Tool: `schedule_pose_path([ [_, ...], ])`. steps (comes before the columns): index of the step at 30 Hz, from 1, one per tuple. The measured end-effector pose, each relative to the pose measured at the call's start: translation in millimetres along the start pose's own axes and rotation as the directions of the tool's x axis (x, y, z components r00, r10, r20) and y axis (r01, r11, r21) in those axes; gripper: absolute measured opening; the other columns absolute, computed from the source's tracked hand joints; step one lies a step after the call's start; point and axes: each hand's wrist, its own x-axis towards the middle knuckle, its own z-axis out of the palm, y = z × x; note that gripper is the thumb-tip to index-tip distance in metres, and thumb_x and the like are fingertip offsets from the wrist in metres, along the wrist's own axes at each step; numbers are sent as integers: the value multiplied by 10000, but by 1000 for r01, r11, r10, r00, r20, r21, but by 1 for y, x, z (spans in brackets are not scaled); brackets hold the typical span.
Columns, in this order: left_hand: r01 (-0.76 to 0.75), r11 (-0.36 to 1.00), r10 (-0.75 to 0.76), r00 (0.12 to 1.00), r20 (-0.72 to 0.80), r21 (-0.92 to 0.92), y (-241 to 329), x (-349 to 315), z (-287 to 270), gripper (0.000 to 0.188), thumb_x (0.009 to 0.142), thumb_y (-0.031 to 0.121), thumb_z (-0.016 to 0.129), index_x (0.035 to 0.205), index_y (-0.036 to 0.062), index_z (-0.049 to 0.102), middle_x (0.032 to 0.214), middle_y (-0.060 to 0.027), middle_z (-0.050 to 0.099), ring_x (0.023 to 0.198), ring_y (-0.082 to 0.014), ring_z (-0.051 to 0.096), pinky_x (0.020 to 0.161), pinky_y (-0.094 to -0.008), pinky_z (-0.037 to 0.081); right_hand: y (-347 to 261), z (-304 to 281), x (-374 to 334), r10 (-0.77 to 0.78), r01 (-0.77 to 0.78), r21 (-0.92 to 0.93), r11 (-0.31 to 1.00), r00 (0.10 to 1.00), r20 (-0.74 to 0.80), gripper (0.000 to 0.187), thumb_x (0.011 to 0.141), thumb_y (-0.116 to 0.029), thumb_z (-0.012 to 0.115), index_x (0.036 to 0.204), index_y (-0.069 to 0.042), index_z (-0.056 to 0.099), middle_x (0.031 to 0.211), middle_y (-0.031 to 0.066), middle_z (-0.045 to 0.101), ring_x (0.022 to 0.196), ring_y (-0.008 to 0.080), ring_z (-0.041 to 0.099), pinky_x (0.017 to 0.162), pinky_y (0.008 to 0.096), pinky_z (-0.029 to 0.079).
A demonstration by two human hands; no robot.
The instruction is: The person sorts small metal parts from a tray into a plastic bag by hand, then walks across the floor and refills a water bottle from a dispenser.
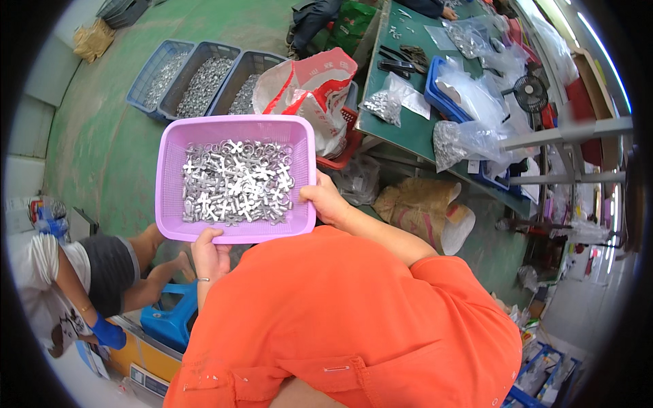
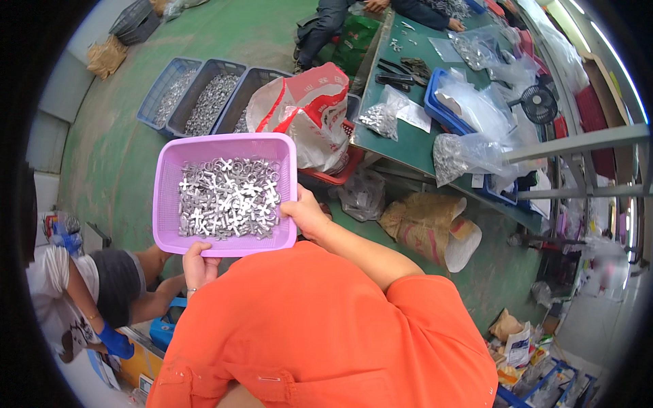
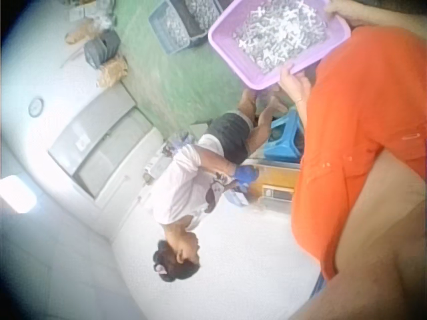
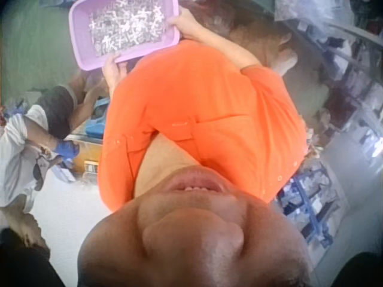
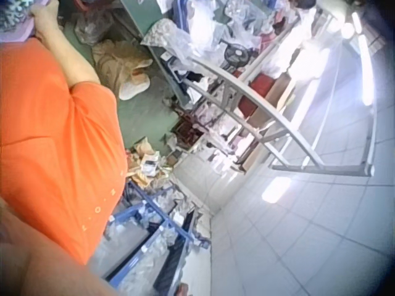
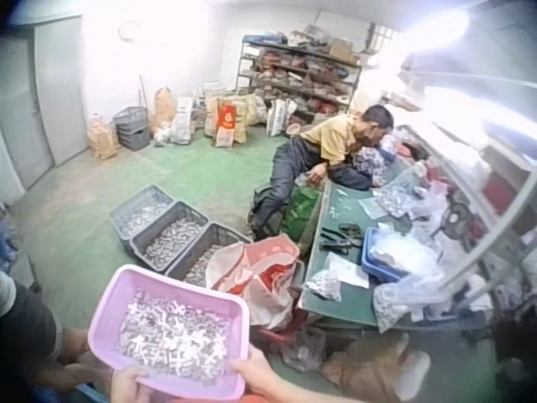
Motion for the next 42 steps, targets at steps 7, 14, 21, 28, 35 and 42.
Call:
schedule_pose_path([
  [7,16,1000,-19,993,120,21,13,-8,18,338,681,-74,474,1017,-58,451,944,-136,519,828,-268,576,683,-394,526,0,-1,-16,-77,77,-21,997,996,-37,416,641,31,492,1057,20,481,889,58,570,745,128,539,656,247,440],
  [14,32,999,-36,995,98,39,13,-10,19,82,690,-68,496,757,-23,513,731,-81,530,621,-191,552,541,-320,483,-21,8,-32,-52,30,-186,982,992,-115,414,625,45,498,1039,31,498,872,54,576,749,132,543,658,244,439],
  [21,79,984,-68,995,76,-158,-4,-4,16,302,690,-89,471,991,-78,461,902,-142,534,779,-276,589,634,-394,537,-61,-19,-9,63,-56,-177,983,997,35,520,830,-233,572,1254,3,385,1074,105,559,941,181,574,813,331,483],
  [28,46,979,-66,993,-97,-198,8,-32,57,208,685,-101,461,890,-91,491,799,-143,547,621,-243,581,481,-338,500,-107,-71,80,-389,111,-641,759,867,-312,794,721,-303,717,1292,42,285,1157,167,494,986,193,506,771,296,415],
  [35,-16,989,0,994,-108,-147,4,-41,64,216,693,-86,454,908,-82,475,805,-128,540,651,-246,595,557,-361,550,-96,-98,151,-344,68,-564,823,850,-399,407,809,-251,617,1071,48,531,1046,138,571,940,192,534,778,292,431],
  [42,-4,993,-14,987,-160,-115,-3,-47,70,302,703,-42,465,1004,-56,474,881,-126,560,692,-238,586,536,-314,469,-125,-128,129,-420,150,-508,848,776,-471,244,897,-272,495,916,-72,634,855,-10,601,785,99,496,629,247,395],
])
